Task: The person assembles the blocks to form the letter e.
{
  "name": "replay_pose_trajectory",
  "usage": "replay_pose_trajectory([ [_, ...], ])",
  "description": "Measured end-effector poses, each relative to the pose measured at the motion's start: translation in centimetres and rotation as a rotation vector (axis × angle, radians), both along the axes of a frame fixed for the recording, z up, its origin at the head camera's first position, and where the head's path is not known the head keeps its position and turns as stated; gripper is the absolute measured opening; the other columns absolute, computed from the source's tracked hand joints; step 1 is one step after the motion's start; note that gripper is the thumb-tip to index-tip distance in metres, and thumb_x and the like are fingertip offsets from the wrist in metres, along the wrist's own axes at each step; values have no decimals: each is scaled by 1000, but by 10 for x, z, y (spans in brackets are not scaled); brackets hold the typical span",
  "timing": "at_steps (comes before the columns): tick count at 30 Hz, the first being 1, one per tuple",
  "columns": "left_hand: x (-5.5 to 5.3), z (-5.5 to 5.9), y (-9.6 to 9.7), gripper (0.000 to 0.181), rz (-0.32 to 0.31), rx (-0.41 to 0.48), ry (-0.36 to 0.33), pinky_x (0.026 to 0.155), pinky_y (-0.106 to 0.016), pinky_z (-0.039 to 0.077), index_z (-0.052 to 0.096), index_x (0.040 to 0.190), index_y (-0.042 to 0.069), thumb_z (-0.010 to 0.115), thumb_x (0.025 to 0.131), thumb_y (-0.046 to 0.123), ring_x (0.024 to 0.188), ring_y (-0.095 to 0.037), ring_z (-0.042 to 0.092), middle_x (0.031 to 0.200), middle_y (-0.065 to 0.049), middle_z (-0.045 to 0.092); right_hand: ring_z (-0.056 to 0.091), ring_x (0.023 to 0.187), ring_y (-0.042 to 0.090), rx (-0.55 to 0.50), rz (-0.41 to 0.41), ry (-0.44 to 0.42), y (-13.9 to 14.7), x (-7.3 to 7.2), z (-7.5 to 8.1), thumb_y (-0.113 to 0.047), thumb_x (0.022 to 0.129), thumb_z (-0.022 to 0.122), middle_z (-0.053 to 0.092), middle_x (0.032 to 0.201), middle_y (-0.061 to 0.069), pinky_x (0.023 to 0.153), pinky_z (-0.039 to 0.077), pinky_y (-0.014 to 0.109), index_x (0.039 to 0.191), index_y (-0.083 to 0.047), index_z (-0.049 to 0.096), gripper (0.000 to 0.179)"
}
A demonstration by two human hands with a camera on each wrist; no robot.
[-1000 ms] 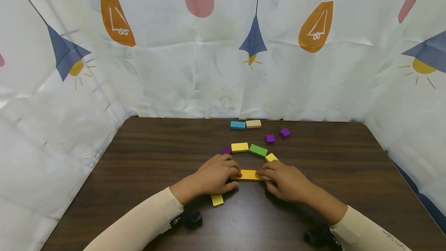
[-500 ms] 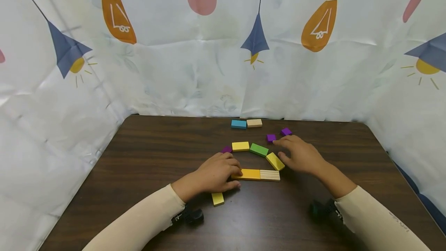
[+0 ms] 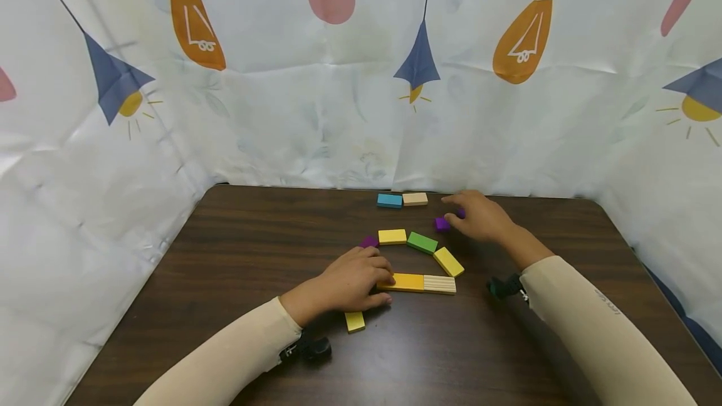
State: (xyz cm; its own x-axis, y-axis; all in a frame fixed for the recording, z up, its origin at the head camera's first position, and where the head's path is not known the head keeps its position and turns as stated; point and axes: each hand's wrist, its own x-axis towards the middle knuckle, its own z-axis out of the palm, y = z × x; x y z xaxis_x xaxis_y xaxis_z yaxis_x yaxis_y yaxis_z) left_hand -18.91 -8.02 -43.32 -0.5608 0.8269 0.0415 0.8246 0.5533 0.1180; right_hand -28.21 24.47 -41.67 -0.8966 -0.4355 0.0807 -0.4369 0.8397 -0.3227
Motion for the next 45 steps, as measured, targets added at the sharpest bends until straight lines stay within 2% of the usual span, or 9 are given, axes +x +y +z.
replay_pose_trajectory([
  [8, 0, -1, 1, 31, -5, 0, 9, 102, -40, 45, 77, 116, 24, 69, 96, 47, 117, -16, 55, 122, 9, 67, 47, 135, 41, 83, 6, -35, -22, -31, 4, -28, 100, 67, 58, 141, 19, 110, 38, 59, 139, -4, 62, 47],
  [16, 2, 0, 3, 32, -8, -16, 13, 103, -40, 45, 77, 117, 25, 68, 97, 48, 117, -15, 55, 123, 9, 67, 47, 135, 40, 129, 1, -87, -35, -49, -1, -27, 99, 67, 58, 142, 17, 109, 38, 58, 140, -4, 62, 47],
  [22, 2, 0, 3, 32, -13, -11, 13, 102, -39, 45, 77, 116, 25, 68, 97, 49, 116, -15, 55, 121, 10, 67, 49, 132, 39, 151, -3, -118, -42, -53, -2, -26, 98, 69, 59, 141, 14, 106, 41, 59, 140, -8, 62, 46],
  [31, 2, 3, 3, 31, -3, -21, 14, 101, -39, 45, 77, 116, 25, 68, 97, 48, 114, -15, 54, 121, 11, 67, 50, 130, 36, 214, 0, -108, -50, -58, -4, -25, 99, 69, 59, 139, 12, 102, 45, 56, 135, -11, 68, 38],
  [38, 2, 5, 3, 30, 4, -12, 28, 104, -40, 43, 78, 114, 25, 69, 97, 47, 114, -15, 54, 119, 11, 68, 56, 113, 28, 244, -2, -90, -51, -64, -4, -26, 98, 72, 65, 119, 5, 90, 50, 48, 115, -14, 74, 21],
  [41, 2, 6, 3, 29, 5, -15, 26, 106, -42, 42, 78, 114, 25, 68, 97, 47, 116, -16, 54, 119, 11, 68, 58, 111, 28, 238, -11, -106, -50, -65, -4, -24, 97, 72, 67, 116, 6, 87, 51, 48, 115, -12, 73, 21],
  [45, 1, 6, 3, 29, 9, -15, 20, 107, -43, 42, 78, 114, 25, 68, 97, 46, 116, -16, 54, 120, 10, 68, 57, 113, 30, 216, -22, -93, -46, -65, -1, -21, 95, 71, 67, 120, 10, 88, 51, 49, 126, -8, 71, 34],
])
